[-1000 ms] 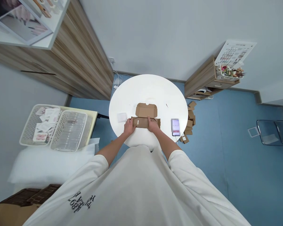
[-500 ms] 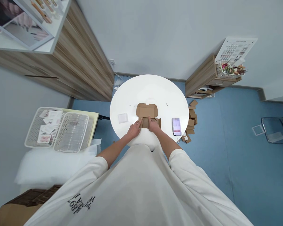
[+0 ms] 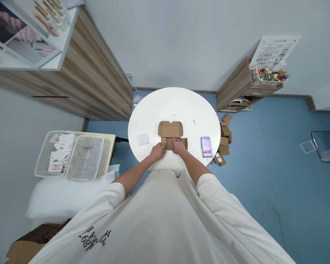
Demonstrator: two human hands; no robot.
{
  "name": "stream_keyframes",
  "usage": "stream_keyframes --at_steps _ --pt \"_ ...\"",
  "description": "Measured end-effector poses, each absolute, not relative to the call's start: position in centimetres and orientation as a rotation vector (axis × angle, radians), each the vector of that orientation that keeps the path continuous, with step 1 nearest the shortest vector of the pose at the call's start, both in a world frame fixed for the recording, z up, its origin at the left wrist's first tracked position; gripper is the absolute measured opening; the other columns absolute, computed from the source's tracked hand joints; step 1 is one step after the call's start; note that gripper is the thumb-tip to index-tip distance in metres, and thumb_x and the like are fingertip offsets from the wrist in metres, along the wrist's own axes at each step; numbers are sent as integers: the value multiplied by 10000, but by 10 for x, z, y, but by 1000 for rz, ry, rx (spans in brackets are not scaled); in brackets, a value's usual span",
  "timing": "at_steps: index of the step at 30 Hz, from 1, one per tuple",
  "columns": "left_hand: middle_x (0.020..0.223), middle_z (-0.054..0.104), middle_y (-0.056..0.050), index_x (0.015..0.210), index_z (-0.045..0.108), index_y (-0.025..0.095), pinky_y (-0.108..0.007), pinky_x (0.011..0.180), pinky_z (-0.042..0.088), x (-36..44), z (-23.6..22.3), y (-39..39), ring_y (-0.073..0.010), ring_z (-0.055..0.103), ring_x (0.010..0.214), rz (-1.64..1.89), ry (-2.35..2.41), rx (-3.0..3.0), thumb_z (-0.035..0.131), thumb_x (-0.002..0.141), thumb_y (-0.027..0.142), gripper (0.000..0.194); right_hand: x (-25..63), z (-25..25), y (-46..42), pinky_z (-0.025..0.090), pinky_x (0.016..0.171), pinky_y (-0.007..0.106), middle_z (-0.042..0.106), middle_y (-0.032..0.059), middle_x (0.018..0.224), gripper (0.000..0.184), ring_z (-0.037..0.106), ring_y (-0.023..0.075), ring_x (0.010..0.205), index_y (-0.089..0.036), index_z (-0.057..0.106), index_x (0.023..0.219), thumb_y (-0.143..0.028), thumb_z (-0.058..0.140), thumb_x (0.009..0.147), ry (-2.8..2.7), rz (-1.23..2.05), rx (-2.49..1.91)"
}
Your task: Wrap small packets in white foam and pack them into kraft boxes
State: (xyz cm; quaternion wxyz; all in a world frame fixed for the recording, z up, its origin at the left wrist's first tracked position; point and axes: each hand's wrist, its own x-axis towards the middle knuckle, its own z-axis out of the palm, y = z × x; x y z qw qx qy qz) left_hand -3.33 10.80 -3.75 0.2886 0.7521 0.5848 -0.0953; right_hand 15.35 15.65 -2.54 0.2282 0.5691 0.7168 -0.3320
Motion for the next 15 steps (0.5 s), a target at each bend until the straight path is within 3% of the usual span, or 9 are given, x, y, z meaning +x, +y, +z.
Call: stream_keyframes --at_steps 6,15 --pt "1295 517 -205 1294 589 174 -492 1022 355 -35 -41 117 -362 468 1236 -340 1508 2111 569 930 304 387 153 -22 157 460 954 383 541 211 1413 1063 556 327 1208 -146 -193 1611 -346 592 923 1949 -927 1579" --pt "1246 549 -226 1260 628 124 -470 1001 331 -36 -50 120 -340 468 1189 -377 1506 2227 495 910 136 375 154 -24 158 463 938 378 556 206 1395 1055 565 324 1185 -154 -184 1614 -338 597 929 1957 -934 1573"
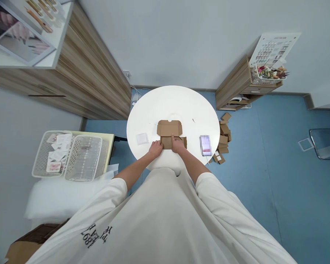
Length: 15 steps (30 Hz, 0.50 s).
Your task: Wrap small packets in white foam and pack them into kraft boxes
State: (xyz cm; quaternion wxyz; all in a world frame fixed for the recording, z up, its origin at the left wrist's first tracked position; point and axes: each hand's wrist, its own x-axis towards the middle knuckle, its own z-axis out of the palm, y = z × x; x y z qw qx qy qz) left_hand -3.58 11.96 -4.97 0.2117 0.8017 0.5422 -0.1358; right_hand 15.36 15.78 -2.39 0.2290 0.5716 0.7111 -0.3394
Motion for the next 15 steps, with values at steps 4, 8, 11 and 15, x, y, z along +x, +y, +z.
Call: stream_keyframes --at_steps 4,8,11,15 --pt "1220 564 -228 1265 631 120 -469 992 344 -34 -51 122 -344 476 1180 -418 1501 2248 494 923 156 370 154 -23 157 461 955 376 525 209 1439 1062 547 325 1224 -157 -195 1611 -357 598 934 1969 -924 1568" --pt "1264 554 -224 1313 587 149 -505 1009 345 -34 -50 120 -363 473 1210 -347 1548 2192 532 930 216 393 154 -23 157 453 975 386 516 213 1447 1063 545 328 1234 -154 -194 1612 -358 599 934 1976 -912 1571" --pt "1478 429 -218 1412 479 192 -531 1031 345 -35 -47 118 -389 426 1294 -200 1591 2136 574 916 259 510 154 -23 156 456 973 391 519 213 1444 1048 548 329 1229 -151 -198 1611 -356 582 942 1968 -917 1576" --pt "1643 226 -192 1541 292 222 -509 1029 375 -32 -47 122 -386 432 1317 -192 1547 2160 610 891 268 725 154 -24 155 449 986 393 500 215 1466 1046 539 331 1241 -153 -200 1610 -361 578 943 1967 -931 1572"
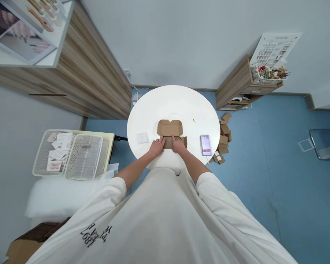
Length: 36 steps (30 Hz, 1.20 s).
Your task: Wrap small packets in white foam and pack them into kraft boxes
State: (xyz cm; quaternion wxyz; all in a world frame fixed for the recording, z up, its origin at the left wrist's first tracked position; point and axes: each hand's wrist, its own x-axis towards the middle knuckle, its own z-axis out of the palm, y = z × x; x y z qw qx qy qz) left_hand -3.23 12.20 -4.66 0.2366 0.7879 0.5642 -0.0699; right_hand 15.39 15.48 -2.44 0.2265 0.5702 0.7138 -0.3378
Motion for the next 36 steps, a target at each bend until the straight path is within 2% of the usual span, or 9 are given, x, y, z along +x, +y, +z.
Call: stream_keyframes --at_steps 3,6,11,14,19,24,31,36 --pt "1644 222 -201 1573 233 222 -476 1014 394 -28 -48 127 -366 482 1285 -231 1539 2183 599 894 224 771 154 -26 155 446 987 386 487 211 1482 1026 537 325 1244 -156 -187 1615 -349 566 946 1968 -934 1583" --pt "1605 281 -218 1573 238 210 -460 1002 402 -26 -49 131 -357 519 1249 -220 1544 2185 616 885 189 786 156 -25 151 418 1025 395 467 204 1503 973 520 322 1266 -152 -139 1628 -334 536 951 1999 -926 1598" --pt "1524 369 -231 1577 237 189 -450 991 401 -27 -51 134 -354 563 1199 -218 1527 2193 666 863 208 834 172 -20 119 264 1168 434 278 157 1628 826 280 313 1457 -171 47 1647 -317 472 954 2204 -753 1739" --pt "1508 384 -224 1576 247 194 -438 987 400 -27 -53 137 -344 583 1175 -253 1524 2205 674 860 225 835 189 -18 96 260 1163 472 181 147 1659 804 209 322 1483 -200 53 1646 -291 441 947 2171 -601 1972" --pt "1472 417 -219 1557 301 187 -444 990 393 -26 -56 141 -344 601 1157 -230 1521 2186 692 845 205 812 211 -21 91 337 1103 481 176 164 1648 842 316 343 1423 -239 34 1643 -251 465 920 1964 -624 2097" --pt "1445 438 -210 1542 308 185 -432 967 401 -24 -53 143 -338 601 1143 -316 1517 2240 712 802 133 844 210 -30 111 405 1065 411 198 180 1627 777 418 312 1359 -204 133 1626 -251 485 936 1914 -733 2086" --pt "1453 427 -208 1545 291 216 -445 964 417 -20 -51 145 -338 594 1137 -371 1522 2238 732 792 162 875 205 -38 124 473 1007 350 266 136 1599 681 483 267 1329 -252 285 1586 -222 500 941 1915 -872 2118" --pt "1510 369 -198 1536 306 249 -445 978 412 -22 -49 144 -334 570 1179 -342 1518 2216 717 817 154 834 205 -40 124 497 946 321 411 129 1511 658 545 249 1252 -252 325 1566 -166 487 934 1957 -927 2098"
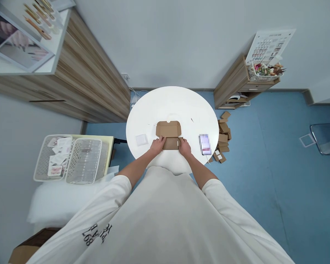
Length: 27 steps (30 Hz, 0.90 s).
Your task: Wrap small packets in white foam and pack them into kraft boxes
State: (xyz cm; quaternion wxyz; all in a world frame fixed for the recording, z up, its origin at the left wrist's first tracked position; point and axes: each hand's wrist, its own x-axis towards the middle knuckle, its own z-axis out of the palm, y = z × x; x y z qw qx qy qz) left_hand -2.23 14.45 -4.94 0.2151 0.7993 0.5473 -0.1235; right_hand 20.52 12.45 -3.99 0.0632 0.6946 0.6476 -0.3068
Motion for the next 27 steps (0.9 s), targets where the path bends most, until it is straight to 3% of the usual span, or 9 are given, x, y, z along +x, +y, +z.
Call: stream_keyframes --at_steps 7,15,20,27 --pt "1482 407 -187 1524 311 240 -404 935 433 -22 -46 146 -304 597 1123 -407 1519 2279 748 781 123 869 197 -34 124 498 887 320 536 128 1395 647 599 249 1145 -247 383 1530 -89 451 906 2094 -926 2109" --pt "1447 432 -196 1522 317 220 -403 927 429 -22 -45 145 -320 590 1139 -381 1518 2276 765 766 123 884 185 -35 115 490 917 365 538 144 1422 778 585 270 1150 -216 113 1618 -210 492 938 2240 -909 2090" --pt "1447 425 -209 1524 321 207 -417 948 415 -21 -46 145 -332 577 1160 -351 1507 2242 774 758 112 895 186 -41 101 467 984 354 540 138 1419 605 542 252 1240 -192 325 1520 -410 510 987 2213 -999 2087" --pt "1457 423 -205 1523 324 215 -409 928 426 -21 -50 145 -324 581 1153 -350 1521 2258 755 765 97 880 186 -40 95 457 956 321 450 154 1481 457 549 249 1225 -193 480 1429 -400 461 1022 2154 -836 1860"
